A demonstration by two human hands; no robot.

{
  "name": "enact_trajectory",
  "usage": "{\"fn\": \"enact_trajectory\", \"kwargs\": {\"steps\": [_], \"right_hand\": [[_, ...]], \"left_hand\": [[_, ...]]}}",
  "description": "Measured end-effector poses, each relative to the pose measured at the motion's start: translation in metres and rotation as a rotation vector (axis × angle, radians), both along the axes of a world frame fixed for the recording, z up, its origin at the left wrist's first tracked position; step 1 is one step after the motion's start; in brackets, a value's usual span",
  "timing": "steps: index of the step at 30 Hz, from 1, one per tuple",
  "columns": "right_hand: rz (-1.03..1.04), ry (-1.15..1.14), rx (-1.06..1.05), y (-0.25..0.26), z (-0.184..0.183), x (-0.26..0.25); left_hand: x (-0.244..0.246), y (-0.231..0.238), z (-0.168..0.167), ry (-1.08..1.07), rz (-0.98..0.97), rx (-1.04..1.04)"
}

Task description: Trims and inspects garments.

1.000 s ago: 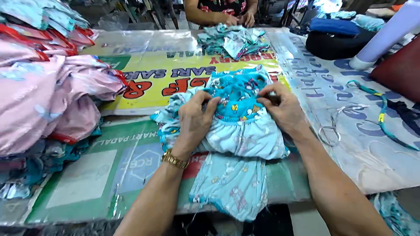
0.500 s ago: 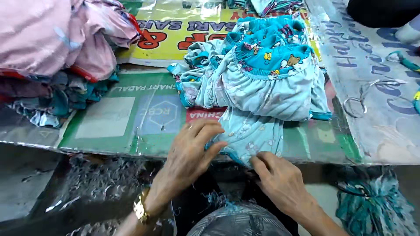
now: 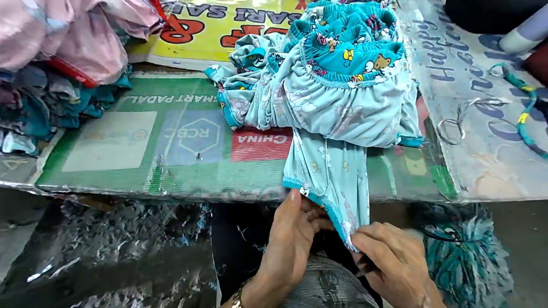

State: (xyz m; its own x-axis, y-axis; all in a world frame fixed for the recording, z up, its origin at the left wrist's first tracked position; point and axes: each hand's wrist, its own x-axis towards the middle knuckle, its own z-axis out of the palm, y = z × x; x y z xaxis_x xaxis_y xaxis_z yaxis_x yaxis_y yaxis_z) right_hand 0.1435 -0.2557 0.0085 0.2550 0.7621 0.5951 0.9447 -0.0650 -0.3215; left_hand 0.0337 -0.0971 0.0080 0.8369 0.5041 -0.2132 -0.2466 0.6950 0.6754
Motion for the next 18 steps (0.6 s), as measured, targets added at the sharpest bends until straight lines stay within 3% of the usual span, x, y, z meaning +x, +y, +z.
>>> {"fn": "enact_trajectory", "kwargs": {"steps": [4,6,8,11,18], "right_hand": [[0.004,0.021,0.000,-0.013,-0.008,0.003],[-0.003,0.056,-0.028,-0.015,-0.017,0.008],[-0.034,0.145,-0.049,-0.013,-0.025,0.015],[-0.072,0.295,0.064,-0.006,-0.020,0.018],[0.084,0.360,0.224,0.048,-0.010,0.004]], "left_hand": [[0.008,0.005,0.010,-0.009,0.094,-0.266],[0.007,0.005,0.006,-0.085,0.128,-0.225],[0.003,0.001,0.002,-0.175,0.128,-0.051],[-0.002,-0.004,-0.006,-0.217,0.164,0.142],[-0.004,-0.013,-0.019,-0.158,0.265,0.090]]}}
